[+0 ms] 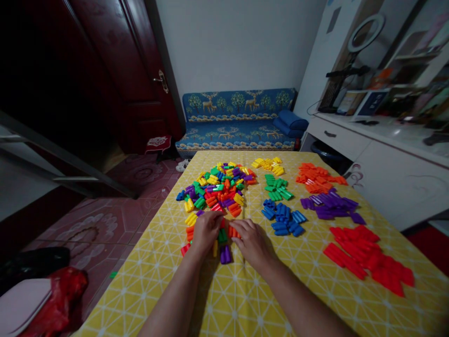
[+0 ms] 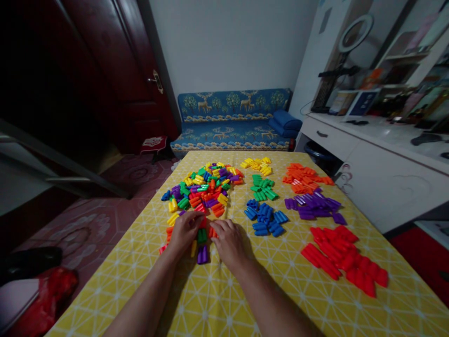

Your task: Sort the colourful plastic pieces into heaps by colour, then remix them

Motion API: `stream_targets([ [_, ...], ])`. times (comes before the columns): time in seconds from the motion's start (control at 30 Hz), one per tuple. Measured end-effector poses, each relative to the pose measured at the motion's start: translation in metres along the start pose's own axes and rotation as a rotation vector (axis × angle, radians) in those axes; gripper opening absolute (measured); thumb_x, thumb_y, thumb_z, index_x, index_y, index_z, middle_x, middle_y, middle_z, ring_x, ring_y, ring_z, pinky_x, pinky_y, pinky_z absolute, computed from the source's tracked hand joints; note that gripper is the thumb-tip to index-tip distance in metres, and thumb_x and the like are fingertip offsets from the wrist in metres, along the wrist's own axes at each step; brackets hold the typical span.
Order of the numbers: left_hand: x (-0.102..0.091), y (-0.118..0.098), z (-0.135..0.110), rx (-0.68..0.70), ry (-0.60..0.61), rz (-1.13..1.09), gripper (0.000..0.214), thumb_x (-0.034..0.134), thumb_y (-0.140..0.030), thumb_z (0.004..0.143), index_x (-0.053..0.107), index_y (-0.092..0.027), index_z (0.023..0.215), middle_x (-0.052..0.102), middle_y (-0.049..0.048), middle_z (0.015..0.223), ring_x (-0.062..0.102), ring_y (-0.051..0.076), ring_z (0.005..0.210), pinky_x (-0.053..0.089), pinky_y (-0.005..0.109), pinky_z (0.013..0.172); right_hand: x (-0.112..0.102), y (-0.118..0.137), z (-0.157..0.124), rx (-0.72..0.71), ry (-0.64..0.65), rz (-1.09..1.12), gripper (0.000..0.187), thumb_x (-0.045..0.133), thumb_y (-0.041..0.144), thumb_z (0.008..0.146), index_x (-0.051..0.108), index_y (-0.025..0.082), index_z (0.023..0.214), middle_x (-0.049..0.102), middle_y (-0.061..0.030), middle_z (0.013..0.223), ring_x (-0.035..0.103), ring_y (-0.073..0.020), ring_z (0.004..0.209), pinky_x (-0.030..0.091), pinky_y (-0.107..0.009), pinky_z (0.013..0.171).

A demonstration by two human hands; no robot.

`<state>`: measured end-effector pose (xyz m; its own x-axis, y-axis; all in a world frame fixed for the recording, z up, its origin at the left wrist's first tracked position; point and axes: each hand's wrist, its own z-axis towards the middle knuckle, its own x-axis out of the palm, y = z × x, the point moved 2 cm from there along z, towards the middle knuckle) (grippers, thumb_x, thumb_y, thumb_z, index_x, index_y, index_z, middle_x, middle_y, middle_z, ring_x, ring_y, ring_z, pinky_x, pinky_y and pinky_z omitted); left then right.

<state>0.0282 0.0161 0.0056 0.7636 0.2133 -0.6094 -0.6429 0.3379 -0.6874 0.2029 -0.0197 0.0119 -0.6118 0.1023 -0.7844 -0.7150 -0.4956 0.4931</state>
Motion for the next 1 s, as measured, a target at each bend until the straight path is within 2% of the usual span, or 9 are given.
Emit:
stream_targets([
  [0.07, 0.000, -0.001, 0.000, 0.002, 0.009, -0.001, 0.020, 0.055, -0.020, 0.086, 0.073, -0.019, 0.096, 0.075, 0.0060, 0.090, 0.067, 0.018, 0.081, 0.051, 0.028, 0.071, -0.006, -0.004, 0.000, 0.062, -0.109, 0.140, 0.033, 0.063, 0.016, 0.083, 0.066, 0.023, 0.115, 0.069, -0.0079, 0.114, 0.061, -0.0255, 0.109, 0.050, -0.043, 0.095],
  [0.17, 0.000, -0.002, 0.001, 0.011, 0.028, -0.003, 0.021, 0.055, -0.021, 0.086, 0.073, -0.019, 0.097, 0.075, 0.0060, 0.089, 0.068, 0.018, 0.081, 0.052, 0.029, 0.072, -0.008, -0.019, -0.002, 0.276, -0.249, 0.515, 0.026, 0.054, 0.035, 0.091, 0.065, 0.022, 0.110, 0.071, -0.0083, 0.108, 0.066, -0.0239, 0.100, 0.054, -0.039, 0.086],
  [0.27, 0.001, -0.002, 0.002, 0.026, 0.038, 0.007, 0.020, 0.056, -0.021, 0.086, 0.073, -0.020, 0.096, 0.075, 0.0056, 0.089, 0.068, 0.018, 0.079, 0.051, 0.028, 0.070, -0.004, -0.034, -0.004, 0.466, -0.291, 0.959, 0.040, 0.046, 0.051, 0.092, 0.064, 0.019, 0.108, 0.073, -0.0090, 0.099, 0.069, -0.0220, 0.084, 0.057, -0.035, 0.071],
  [0.37, 0.002, 0.000, 0.002, 0.041, 0.033, 0.024, 0.020, 0.056, -0.021, 0.087, 0.073, -0.021, 0.096, 0.075, 0.0053, 0.088, 0.068, 0.018, 0.078, 0.051, 0.028, 0.069, -0.004, -0.040, -0.003, 0.529, -0.303, 1.283, 0.047, 0.049, 0.057, 0.089, 0.060, 0.018, 0.113, 0.072, -0.0088, 0.093, 0.069, -0.0204, 0.075, 0.057, -0.036, 0.066],
  [0.43, 0.003, 0.000, 0.002, 0.045, 0.036, 0.032, 0.020, 0.056, -0.021, 0.087, 0.073, -0.021, 0.097, 0.075, 0.0053, 0.087, 0.067, 0.018, 0.077, 0.051, 0.028, 0.069, -0.005, -0.040, -0.002, 0.547, -0.301, 1.391, 0.048, 0.056, 0.056, 0.085, 0.057, 0.018, 0.116, 0.072, -0.0083, 0.094, 0.070, -0.0204, 0.075, 0.057, -0.037, 0.066],
  [0.57, 0.003, 0.000, 0.000, 0.035, 0.037, 0.016, 0.019, 0.056, -0.022, 0.088, 0.073, -0.020, 0.096, 0.075, 0.0062, 0.089, 0.068, 0.019, 0.080, 0.051, 0.028, 0.070, -0.010, -0.039, -0.002, 0.581, -0.248, 1.461, 0.046, 0.072, 0.040, 0.075, 0.057, 0.021, 0.113, 0.072, -0.0070, 0.100, 0.072, -0.0219, 0.084, 0.058, -0.039, 0.076],
  [0.7, 0.004, -0.002, 0.000, 0.032, 0.057, 0.007, 0.020, 0.056, -0.019, 0.087, 0.073, -0.019, 0.097, 0.074, 0.0076, 0.092, 0.068, 0.020, 0.083, 0.051, 0.030, 0.073, -0.016, -0.040, -0.003, 0.569, -0.212, 1.444, 0.048, 0.075, 0.036, 0.074, 0.055, 0.022, 0.115, 0.071, -0.0064, 0.107, 0.072, -0.0211, 0.090, 0.056, -0.039, 0.085],
  [0.9, 0.003, -0.004, 0.001, 0.062, 0.067, -0.015, 0.019, 0.054, -0.018, 0.088, 0.072, -0.017, 0.095, 0.074, 0.0082, 0.092, 0.067, 0.019, 0.084, 0.051, 0.030, 0.076, -0.033, -0.048, -0.002, 0.569, -0.303, 1.255, 0.041, 0.074, 0.045, 0.075, 0.060, 0.018, 0.102, 0.072, -0.0096, 0.102, 0.071, -0.0196, 0.084, 0.056, -0.030, 0.073],
  [1.0, 0.003, -0.005, 0.001, 0.068, 0.069, -0.013, 0.018, 0.055, -0.018, 0.088, 0.072, -0.017, 0.095, 0.073, 0.0079, 0.090, 0.066, 0.020, 0.084, 0.050, 0.030, 0.075, -0.051, -0.069, 0.002, 0.566, -0.344, 1.078, 0.039, 0.071, 0.048, 0.075, 0.062, 0.018, 0.099, 0.072, -0.0074, 0.094, 0.070, -0.0170, 0.076, 0.054, -0.025, 0.064],
])
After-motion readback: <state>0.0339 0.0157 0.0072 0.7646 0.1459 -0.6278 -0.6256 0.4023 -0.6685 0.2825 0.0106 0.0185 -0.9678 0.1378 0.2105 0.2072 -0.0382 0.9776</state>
